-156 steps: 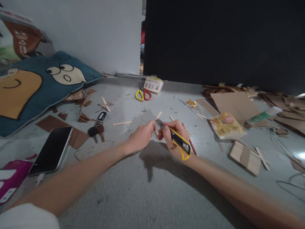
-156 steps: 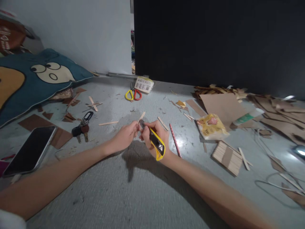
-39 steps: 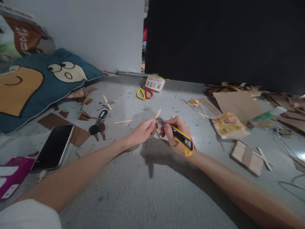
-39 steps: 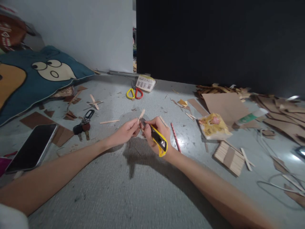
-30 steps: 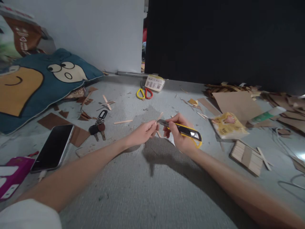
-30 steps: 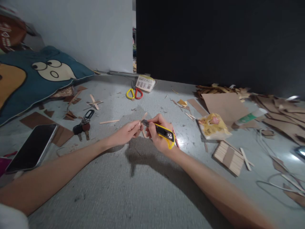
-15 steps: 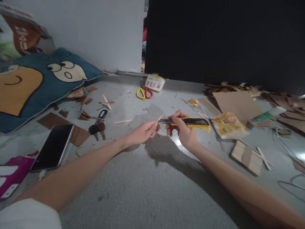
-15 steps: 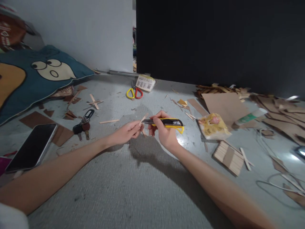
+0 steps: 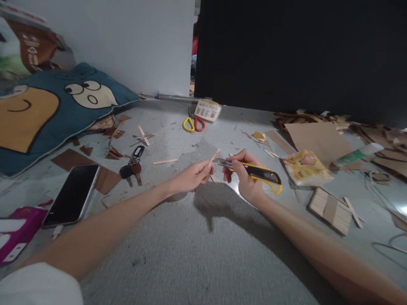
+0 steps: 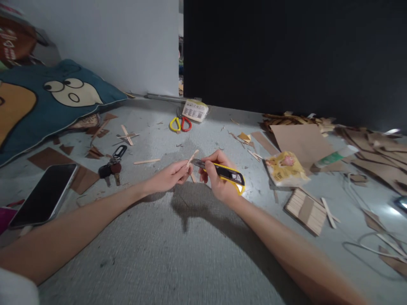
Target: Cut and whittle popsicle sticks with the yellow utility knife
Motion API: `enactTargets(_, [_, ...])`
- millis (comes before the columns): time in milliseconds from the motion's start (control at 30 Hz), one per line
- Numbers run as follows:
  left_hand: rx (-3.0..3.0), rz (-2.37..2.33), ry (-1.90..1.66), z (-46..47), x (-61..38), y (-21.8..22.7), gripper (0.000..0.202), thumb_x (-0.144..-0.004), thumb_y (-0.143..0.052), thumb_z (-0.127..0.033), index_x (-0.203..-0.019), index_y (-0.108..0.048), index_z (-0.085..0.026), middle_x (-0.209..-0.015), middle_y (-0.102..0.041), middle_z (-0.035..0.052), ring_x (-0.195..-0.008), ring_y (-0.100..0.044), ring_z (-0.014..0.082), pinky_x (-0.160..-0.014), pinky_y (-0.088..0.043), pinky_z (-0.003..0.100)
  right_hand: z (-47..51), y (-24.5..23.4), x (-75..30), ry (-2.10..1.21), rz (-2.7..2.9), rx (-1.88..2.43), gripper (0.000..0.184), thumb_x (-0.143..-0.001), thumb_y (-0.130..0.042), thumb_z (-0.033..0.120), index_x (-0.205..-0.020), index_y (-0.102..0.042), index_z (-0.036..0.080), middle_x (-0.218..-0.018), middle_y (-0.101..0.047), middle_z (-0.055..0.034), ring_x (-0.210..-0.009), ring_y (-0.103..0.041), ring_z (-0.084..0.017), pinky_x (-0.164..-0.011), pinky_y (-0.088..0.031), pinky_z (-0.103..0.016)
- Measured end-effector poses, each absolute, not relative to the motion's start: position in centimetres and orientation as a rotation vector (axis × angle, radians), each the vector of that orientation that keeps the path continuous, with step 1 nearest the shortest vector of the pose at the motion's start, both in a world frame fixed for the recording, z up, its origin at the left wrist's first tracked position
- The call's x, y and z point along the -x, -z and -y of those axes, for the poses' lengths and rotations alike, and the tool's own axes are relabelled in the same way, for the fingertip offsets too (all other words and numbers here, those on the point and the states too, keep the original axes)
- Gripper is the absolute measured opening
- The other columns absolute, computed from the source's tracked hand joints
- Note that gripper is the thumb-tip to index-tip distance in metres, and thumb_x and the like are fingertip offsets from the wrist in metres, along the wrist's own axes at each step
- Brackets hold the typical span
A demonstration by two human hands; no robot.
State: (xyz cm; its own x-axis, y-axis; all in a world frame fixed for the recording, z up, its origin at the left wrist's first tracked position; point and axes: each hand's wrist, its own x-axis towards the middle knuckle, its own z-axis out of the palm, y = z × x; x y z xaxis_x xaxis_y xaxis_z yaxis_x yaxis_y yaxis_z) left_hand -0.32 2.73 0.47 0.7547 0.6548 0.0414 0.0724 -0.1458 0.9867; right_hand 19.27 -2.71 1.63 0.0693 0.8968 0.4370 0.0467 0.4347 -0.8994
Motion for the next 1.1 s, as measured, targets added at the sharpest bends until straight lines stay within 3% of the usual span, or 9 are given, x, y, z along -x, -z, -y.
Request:
enactTargets(467, [-1.683, -0.575, -0.543, -2.67, 0.31, -0.5, 0.035, -0.11, -0.037, -0.05, -0.094, -0.048, -0.022, -0.069, -0.038, -0.0054, -0.059, -0.034, 0.012, -0.058, -0.031, 0.026, 2.63, -1.97, -19.29, -0.828, 1.369, 0.963, 0.029, -0.099, -0.065, 0.049, -0.087, -0.062, 0.023, -0.064, -0.068, 0.0029, -0.045, -0.06, -0.012, -0.044, -0.047, -0.025])
enactTargets(667, [-1.657, -0.547, -0.518, -2.87, 0.43, -0.4, 0.036, -0.11, -0.037, -0.053, -0.095, -0.048, -0.021, -0.065, -0.031, -0.0078, -0.054, -0.029, 0.0112, -0.055, -0.026, 0.026, 2.32, -2.06, -19.21, -0.941, 1.274, 0.914, 0.025, -0.097, -0.066, 0.044, -0.085, -0.061, 0.023, -0.064, -0.068, 0.0033, -0.043, -0.06, -0.012, -0.042, -0.045, -0.025])
enactTargets(1100, [-1.709, -0.524, -0.53, -3.1, 0.64, -0.76, 0.039, -0.111, -0.034, -0.054, -0.095, -0.048, -0.022, -0.061, -0.034, -0.0075, -0.051, -0.027, 0.0114, -0.053, -0.025, 0.027, 2.15, -1.42, -18.46, -1.051, 1.03, 0.914, 0.014, -0.09, -0.064, 0.035, -0.083, -0.062, 0.024, -0.063, -0.07, 0.0021, -0.044, -0.062, -0.015, -0.041, -0.046, -0.026])
